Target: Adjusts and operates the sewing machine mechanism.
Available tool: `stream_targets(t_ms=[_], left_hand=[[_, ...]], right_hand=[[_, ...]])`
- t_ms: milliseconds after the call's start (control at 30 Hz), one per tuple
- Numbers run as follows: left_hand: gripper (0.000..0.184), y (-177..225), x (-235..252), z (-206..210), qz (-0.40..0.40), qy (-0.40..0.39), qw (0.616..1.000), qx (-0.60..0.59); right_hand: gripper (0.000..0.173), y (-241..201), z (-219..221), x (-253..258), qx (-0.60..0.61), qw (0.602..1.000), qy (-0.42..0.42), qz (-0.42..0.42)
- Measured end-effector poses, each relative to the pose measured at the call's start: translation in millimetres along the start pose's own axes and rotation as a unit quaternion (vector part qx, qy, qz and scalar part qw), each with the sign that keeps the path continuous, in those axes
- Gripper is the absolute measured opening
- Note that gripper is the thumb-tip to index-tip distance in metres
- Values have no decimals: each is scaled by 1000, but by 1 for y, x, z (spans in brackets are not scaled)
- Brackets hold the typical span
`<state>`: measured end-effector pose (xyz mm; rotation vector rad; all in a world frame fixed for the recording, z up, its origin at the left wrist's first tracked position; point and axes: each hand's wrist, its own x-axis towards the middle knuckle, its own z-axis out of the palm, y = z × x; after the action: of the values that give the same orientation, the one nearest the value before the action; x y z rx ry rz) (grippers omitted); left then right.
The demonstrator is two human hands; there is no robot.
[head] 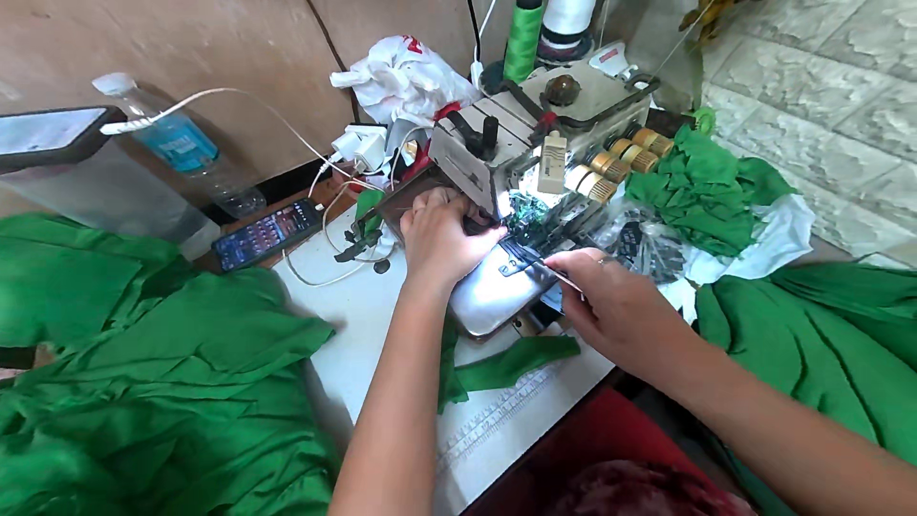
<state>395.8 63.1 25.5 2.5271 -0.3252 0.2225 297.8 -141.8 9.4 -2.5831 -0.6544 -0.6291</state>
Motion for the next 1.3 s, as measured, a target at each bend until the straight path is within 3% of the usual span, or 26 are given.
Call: stream_targets(t_ms=[533,967,1300], left_hand=[[39,-4,2,0,16,-4,1000,-15],[43,3,6,-10,-27,-65,998,-3],[47,7,5,-1,-43,-12,999,23]], right_hand=[[23,-17,13,16,-47,998,-24,20],[21,-12,11,23,-36,998,-50,28],[17,-7,-14,9,-86,994,-70,26]])
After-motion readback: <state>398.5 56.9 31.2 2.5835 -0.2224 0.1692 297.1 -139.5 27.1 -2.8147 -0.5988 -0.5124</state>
